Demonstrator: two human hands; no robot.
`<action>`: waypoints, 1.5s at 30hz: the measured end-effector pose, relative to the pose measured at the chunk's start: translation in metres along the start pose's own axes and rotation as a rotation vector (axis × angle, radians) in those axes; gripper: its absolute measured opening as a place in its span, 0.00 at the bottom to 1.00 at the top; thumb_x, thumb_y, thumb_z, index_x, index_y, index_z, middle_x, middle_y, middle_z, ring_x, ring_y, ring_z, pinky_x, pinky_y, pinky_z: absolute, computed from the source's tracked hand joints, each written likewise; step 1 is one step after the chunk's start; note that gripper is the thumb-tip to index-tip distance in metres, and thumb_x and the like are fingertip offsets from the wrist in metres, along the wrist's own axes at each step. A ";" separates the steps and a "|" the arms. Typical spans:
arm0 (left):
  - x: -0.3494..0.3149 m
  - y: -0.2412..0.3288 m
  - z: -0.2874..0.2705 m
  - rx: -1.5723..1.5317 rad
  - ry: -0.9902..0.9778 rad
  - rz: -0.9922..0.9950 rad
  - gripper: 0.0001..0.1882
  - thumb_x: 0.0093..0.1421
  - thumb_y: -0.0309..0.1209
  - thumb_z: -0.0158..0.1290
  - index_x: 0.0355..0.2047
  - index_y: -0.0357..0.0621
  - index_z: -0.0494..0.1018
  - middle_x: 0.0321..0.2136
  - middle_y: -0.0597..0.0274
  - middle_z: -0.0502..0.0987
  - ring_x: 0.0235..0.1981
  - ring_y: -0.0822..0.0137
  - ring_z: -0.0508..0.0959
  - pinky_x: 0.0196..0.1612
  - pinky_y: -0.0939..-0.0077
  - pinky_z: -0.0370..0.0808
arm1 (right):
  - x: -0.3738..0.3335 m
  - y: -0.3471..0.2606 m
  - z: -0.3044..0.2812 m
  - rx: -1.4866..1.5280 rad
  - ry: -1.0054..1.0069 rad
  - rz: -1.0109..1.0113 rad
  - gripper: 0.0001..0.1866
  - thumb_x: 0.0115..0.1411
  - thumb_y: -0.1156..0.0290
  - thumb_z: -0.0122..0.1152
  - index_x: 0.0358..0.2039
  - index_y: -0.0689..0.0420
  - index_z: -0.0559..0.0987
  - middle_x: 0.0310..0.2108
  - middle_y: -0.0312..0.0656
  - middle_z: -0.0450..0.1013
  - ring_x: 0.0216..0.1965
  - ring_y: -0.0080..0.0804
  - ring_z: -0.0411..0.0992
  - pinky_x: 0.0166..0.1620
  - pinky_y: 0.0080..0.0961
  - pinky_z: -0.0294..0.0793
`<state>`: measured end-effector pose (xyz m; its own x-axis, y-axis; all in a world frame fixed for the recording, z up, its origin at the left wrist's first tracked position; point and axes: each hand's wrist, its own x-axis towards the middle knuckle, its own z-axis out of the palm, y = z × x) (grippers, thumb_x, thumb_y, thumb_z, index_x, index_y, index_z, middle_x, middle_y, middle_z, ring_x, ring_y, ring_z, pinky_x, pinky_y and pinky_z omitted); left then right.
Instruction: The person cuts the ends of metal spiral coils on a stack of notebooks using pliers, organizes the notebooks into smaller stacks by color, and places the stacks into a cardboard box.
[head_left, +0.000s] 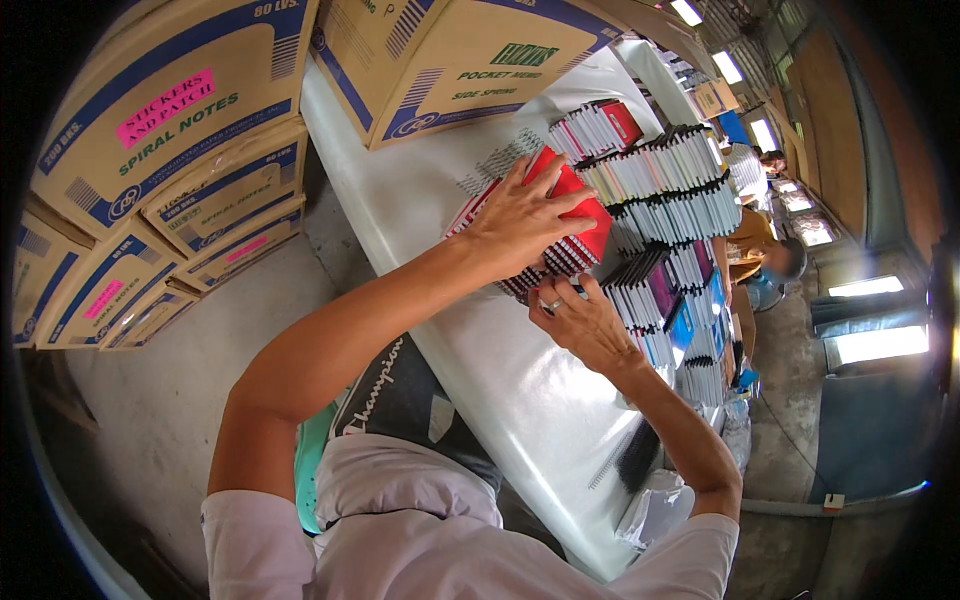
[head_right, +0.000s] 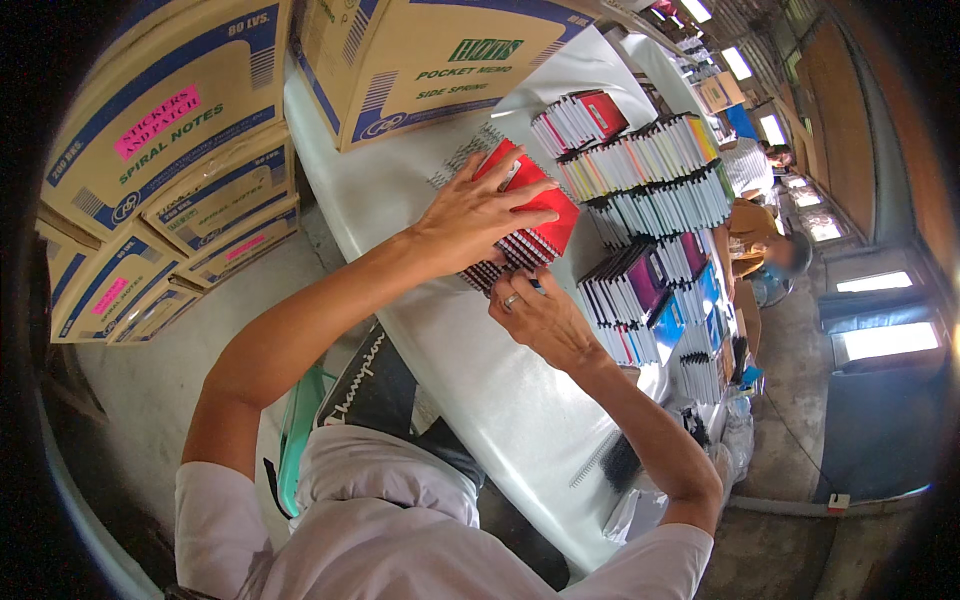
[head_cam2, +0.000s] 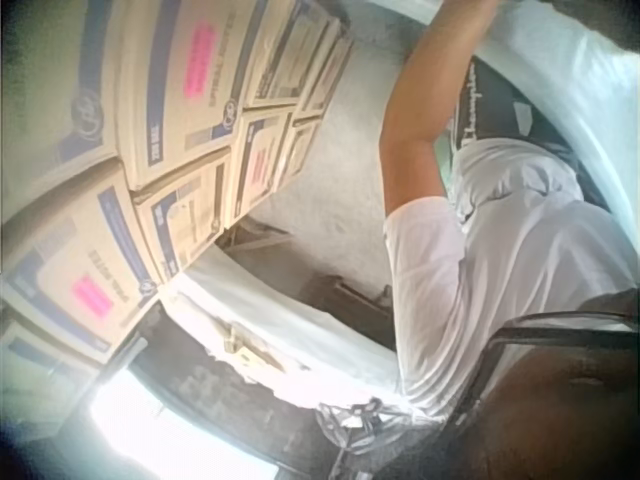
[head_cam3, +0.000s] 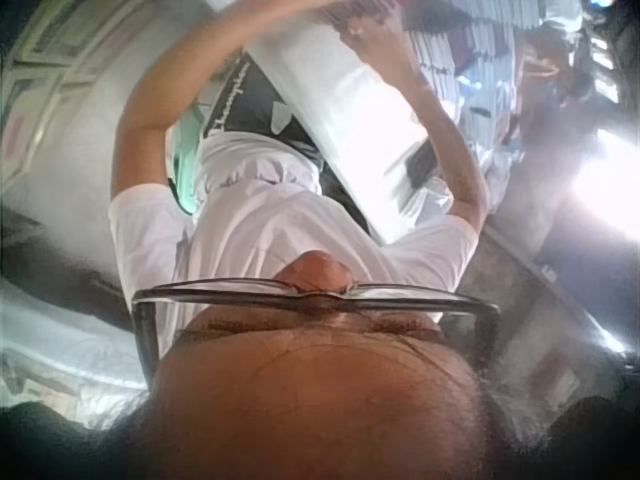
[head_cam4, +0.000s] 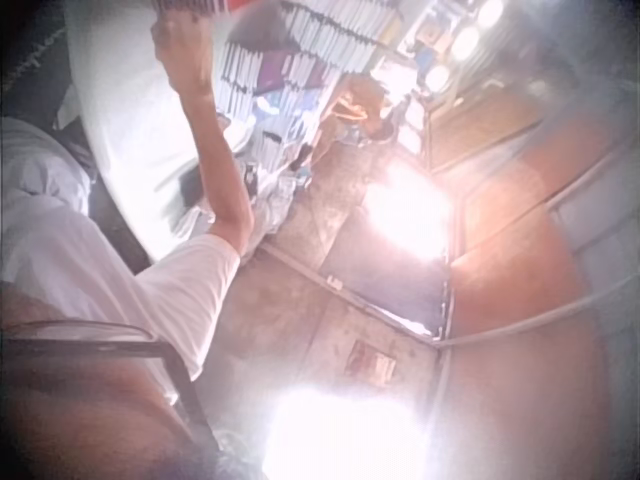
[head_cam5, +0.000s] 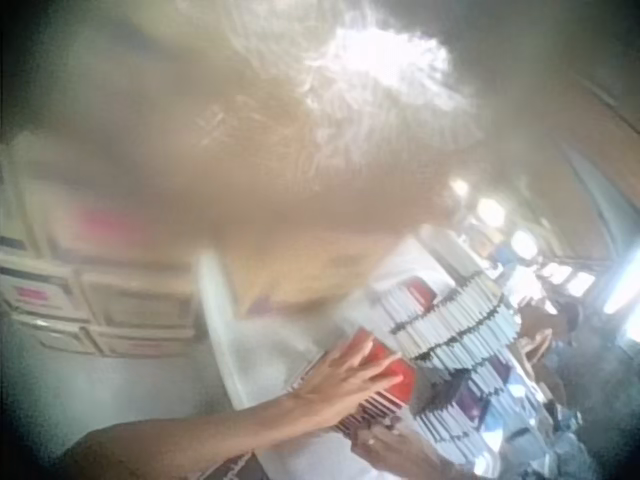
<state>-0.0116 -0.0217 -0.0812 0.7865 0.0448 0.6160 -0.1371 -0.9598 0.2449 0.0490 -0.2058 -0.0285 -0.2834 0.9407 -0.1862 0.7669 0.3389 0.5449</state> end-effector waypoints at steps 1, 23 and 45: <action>0.000 0.001 -0.003 -0.005 -0.026 -0.002 0.40 0.41 0.35 0.67 0.57 0.66 0.67 0.65 0.74 0.54 0.67 0.50 0.50 0.64 0.40 0.52 | 0.000 -0.001 0.003 0.015 0.020 0.005 0.10 0.51 0.70 0.55 0.35 0.53 0.77 0.38 0.36 0.69 0.46 0.32 0.64 0.51 0.33 0.62; -0.067 0.005 0.025 0.026 0.150 -0.073 0.55 0.35 0.43 0.68 0.65 0.61 0.55 0.66 0.64 0.51 0.67 0.50 0.49 0.63 0.40 0.50 | -0.017 -0.011 0.020 -0.106 0.009 0.063 0.20 0.53 0.68 0.54 0.48 0.56 0.72 0.47 0.42 0.65 0.52 0.33 0.62 0.52 0.38 0.62; -0.071 0.003 0.045 0.139 0.232 -0.063 0.52 0.39 0.47 0.66 0.65 0.64 0.55 0.67 0.62 0.51 0.67 0.52 0.49 0.63 0.44 0.52 | -0.018 -0.009 0.024 -0.238 -0.010 -0.008 0.18 0.56 0.66 0.52 0.47 0.53 0.72 0.48 0.39 0.65 0.52 0.31 0.61 0.51 0.34 0.63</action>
<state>-0.0404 -0.0407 -0.1577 0.6299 0.1525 0.7616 0.0044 -0.9812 0.1928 0.0616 -0.2257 -0.0495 -0.2826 0.9385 -0.1983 0.6071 0.3351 0.7205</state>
